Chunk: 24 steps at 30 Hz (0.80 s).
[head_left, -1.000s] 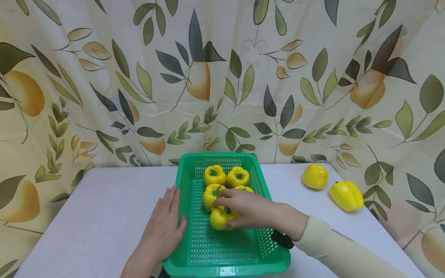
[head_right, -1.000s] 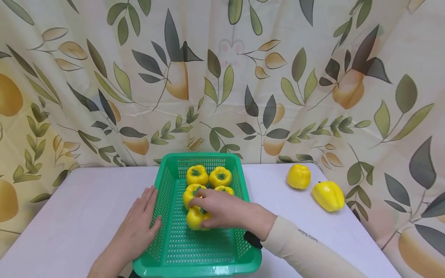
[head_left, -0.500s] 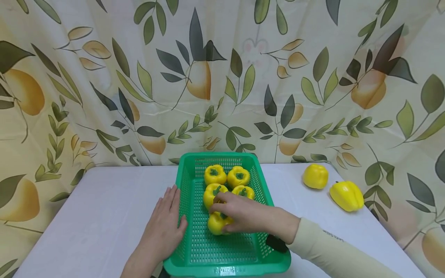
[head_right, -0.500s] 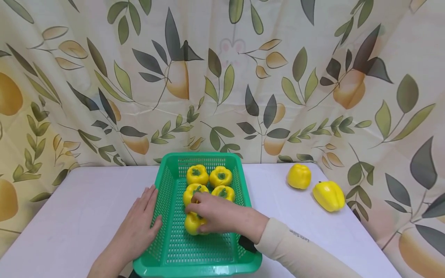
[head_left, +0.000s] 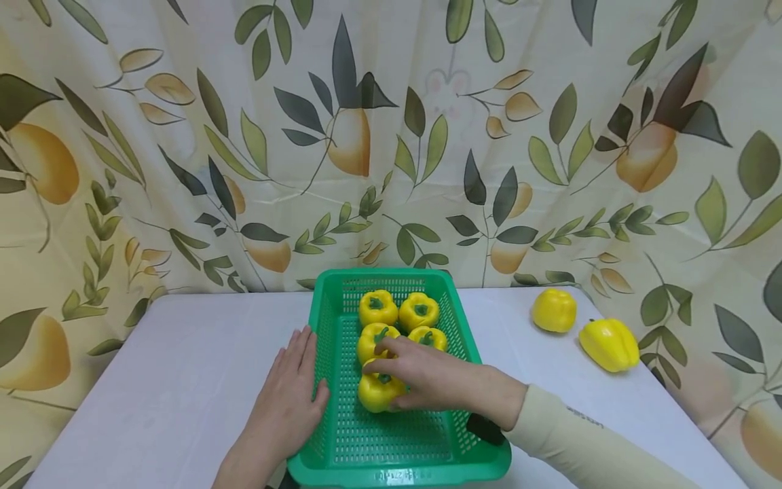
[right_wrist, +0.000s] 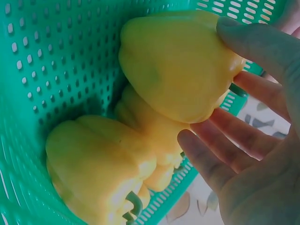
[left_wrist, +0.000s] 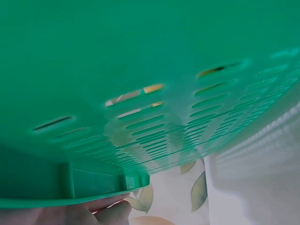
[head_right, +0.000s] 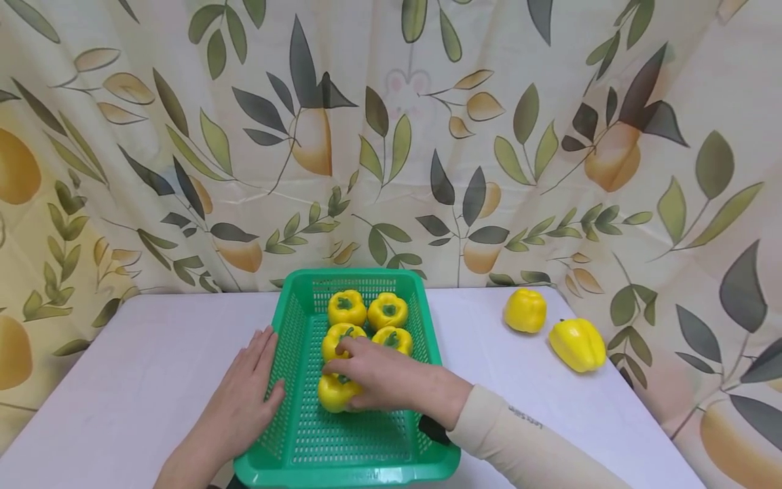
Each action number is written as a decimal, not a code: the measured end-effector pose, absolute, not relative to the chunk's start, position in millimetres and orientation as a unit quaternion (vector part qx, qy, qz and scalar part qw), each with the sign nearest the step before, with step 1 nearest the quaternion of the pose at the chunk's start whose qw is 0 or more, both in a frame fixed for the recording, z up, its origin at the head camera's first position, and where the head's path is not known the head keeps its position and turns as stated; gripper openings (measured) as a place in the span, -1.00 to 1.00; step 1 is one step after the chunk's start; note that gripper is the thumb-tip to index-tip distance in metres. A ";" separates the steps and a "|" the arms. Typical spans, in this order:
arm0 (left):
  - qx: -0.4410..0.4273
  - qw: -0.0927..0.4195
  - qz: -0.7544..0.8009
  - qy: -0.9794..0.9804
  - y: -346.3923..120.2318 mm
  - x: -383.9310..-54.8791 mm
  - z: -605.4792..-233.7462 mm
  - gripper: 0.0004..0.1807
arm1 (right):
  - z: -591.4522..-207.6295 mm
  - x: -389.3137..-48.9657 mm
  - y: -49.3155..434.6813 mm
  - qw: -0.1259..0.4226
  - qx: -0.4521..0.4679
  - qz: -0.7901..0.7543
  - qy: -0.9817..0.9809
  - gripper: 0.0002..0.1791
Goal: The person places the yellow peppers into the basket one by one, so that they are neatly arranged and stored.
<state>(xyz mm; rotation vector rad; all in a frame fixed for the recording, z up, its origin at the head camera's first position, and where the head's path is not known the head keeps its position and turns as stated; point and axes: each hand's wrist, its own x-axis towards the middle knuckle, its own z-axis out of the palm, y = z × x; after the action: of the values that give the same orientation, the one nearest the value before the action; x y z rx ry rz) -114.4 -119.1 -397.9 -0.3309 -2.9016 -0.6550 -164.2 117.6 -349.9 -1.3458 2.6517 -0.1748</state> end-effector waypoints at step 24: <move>-0.113 0.073 -0.218 -0.967 -118.4 -113.9 -397.5 -0.23 | -323.0 -164.9 146.6 0.067 -0.388 -0.124 0.911 -0.47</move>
<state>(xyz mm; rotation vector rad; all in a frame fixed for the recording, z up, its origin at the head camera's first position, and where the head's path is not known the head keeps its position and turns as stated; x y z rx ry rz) -113.9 -118.4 -397.5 -0.3392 -2.9024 -0.6561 -164.9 146.6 -323.0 -1.1697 2.7459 -0.3725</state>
